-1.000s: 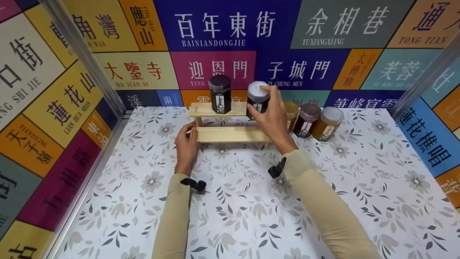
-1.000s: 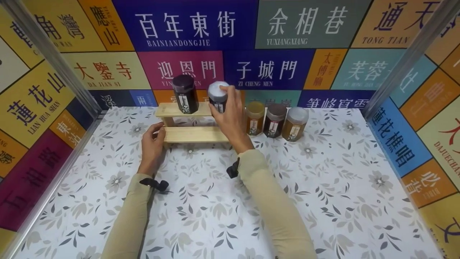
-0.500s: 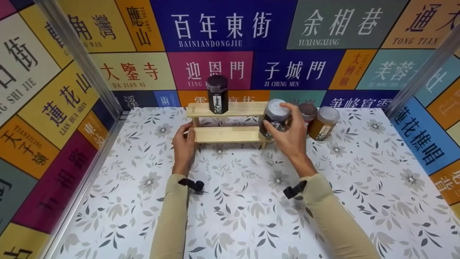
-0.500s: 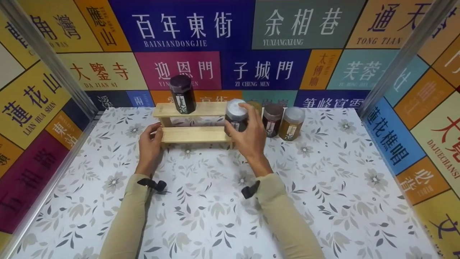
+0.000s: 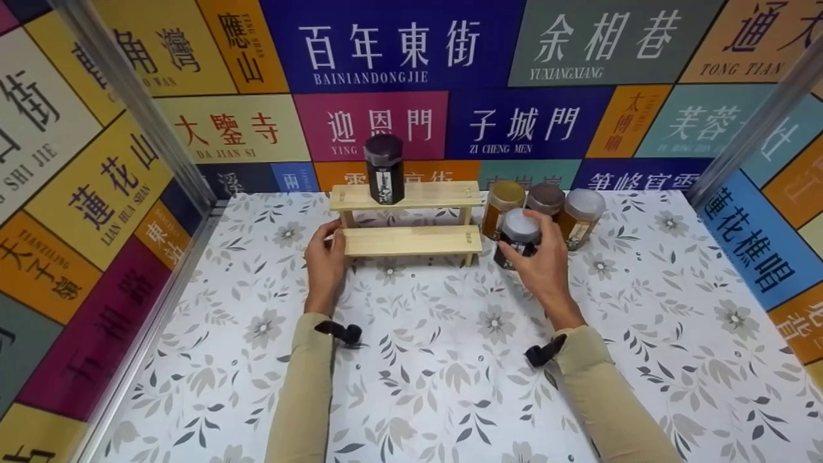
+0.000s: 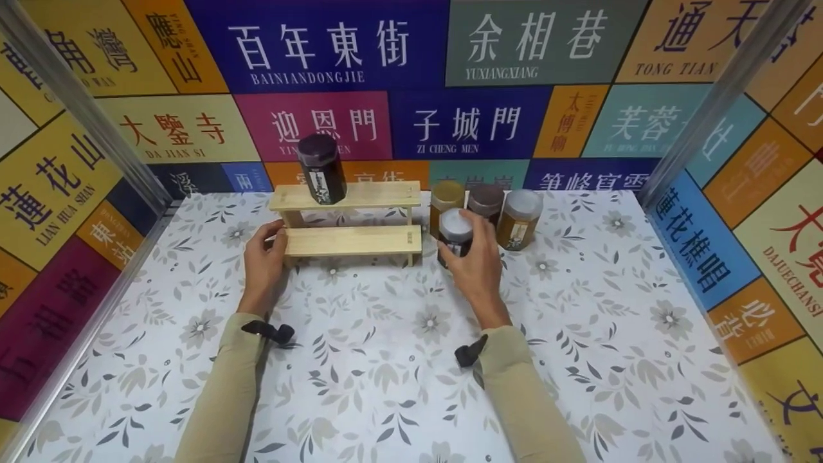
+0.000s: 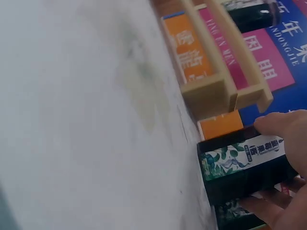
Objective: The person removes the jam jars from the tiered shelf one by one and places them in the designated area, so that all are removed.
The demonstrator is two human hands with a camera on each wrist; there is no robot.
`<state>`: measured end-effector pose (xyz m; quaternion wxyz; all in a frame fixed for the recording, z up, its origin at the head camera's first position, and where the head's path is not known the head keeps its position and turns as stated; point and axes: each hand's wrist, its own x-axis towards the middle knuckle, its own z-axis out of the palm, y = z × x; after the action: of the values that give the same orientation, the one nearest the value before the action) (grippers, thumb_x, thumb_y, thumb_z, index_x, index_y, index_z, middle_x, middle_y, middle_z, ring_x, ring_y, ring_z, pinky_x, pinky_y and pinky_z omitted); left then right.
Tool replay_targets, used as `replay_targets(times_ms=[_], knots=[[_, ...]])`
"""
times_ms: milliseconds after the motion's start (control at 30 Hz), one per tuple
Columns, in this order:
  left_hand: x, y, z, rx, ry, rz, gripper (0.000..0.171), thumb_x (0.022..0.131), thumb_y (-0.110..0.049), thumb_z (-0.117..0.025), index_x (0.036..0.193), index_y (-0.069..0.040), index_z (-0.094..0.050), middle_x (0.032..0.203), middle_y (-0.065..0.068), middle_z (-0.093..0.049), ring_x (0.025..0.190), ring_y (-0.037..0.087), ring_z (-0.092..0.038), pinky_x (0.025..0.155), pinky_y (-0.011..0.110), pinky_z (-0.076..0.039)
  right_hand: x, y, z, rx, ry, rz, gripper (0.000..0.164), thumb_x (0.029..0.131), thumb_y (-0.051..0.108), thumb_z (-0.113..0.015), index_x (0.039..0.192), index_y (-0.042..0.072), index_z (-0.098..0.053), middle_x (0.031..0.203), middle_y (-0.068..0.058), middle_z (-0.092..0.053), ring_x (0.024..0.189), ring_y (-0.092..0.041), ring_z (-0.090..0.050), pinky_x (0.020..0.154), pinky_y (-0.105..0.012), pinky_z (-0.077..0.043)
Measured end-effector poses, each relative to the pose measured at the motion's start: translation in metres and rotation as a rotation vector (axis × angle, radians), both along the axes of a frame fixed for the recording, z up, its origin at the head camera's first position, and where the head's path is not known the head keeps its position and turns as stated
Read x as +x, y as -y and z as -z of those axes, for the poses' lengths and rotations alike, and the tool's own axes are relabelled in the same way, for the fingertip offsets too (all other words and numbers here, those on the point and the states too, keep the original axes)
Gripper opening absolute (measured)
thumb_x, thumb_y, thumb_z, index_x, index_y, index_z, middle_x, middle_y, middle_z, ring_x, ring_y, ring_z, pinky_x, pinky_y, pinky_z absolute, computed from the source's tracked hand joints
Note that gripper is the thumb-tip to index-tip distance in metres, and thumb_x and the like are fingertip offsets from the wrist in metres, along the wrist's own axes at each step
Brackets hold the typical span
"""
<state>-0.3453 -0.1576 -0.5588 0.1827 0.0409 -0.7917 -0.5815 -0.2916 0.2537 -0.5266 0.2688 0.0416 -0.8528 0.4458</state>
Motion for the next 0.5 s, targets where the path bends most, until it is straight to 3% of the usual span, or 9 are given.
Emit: replay_targets(times_ms=[300, 500], knots=[[0.003, 0.002, 0.002, 0.012, 0.02, 0.005, 0.033, 0.113, -0.026, -0.057, 0.141, -0.015, -0.07, 0.142, 0.01, -0.069, 0.113, 0.025, -0.067, 0.095, 0.039, -0.055, 0.0, -0.004, 0.001, -0.01, 0.073, 0.002, 0.07, 0.093, 0.019, -0.088, 0.155, 0.022, -0.056, 0.151, -0.021, -0.042, 0.135, -0.038, -0.051, 0.112, -0.057, -0.046], [0.002, 0.003, 0.002, 0.007, -0.002, 0.008, 0.033, 0.113, -0.024, -0.057, 0.141, -0.013, -0.07, 0.14, 0.012, -0.069, 0.112, 0.027, -0.068, 0.094, 0.041, -0.056, -0.001, -0.01, -0.001, -0.014, 0.093, -0.015, 0.069, 0.093, 0.021, -0.089, 0.154, 0.027, -0.058, 0.147, -0.019, -0.046, 0.133, -0.036, -0.052, 0.109, -0.057, -0.046]])
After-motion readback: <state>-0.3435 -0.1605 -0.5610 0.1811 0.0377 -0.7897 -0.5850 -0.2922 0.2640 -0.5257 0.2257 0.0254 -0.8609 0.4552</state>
